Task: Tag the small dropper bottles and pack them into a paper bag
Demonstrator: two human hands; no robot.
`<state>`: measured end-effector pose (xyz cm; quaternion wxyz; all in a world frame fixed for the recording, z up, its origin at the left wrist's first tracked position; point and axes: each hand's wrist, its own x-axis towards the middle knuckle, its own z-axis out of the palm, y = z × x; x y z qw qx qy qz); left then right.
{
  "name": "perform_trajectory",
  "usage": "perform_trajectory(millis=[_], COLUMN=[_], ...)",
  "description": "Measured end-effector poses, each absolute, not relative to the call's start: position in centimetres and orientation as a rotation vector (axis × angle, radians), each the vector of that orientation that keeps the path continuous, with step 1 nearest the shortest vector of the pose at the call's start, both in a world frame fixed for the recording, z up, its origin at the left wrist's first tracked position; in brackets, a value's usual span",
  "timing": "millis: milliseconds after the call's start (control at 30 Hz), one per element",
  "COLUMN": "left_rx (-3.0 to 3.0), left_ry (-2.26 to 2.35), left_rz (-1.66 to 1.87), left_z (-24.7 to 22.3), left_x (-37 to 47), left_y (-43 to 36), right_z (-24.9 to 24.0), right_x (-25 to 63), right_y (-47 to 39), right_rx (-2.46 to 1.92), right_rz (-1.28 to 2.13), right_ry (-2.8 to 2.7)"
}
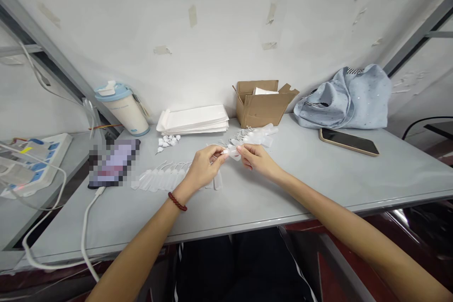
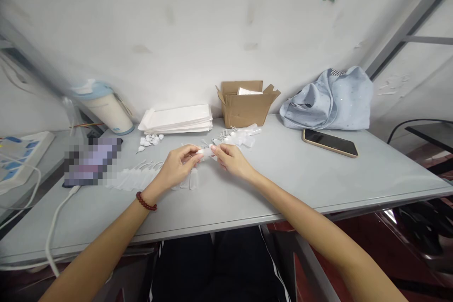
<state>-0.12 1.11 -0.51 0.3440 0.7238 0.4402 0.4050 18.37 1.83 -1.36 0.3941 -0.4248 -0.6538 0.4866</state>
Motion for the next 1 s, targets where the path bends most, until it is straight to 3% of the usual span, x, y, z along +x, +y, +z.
perform_trajectory(millis=[700,1000], left_rx=[1.976,1.888], left_ry=[1.135,1.207], left_rz=[1.012,0.963], left_z=[-0.26,-0.28], left_x=[-0.04,-0.06], left_y=[0.82,1.02], right_z=[-1.67,-1.74], right_x=[18.31,18.18], right_y=[1.68,1.05], right_rx=[-1.017,-1.046], right_rz=[1.163,0.866], right_ry=[-1.816,-1.965])
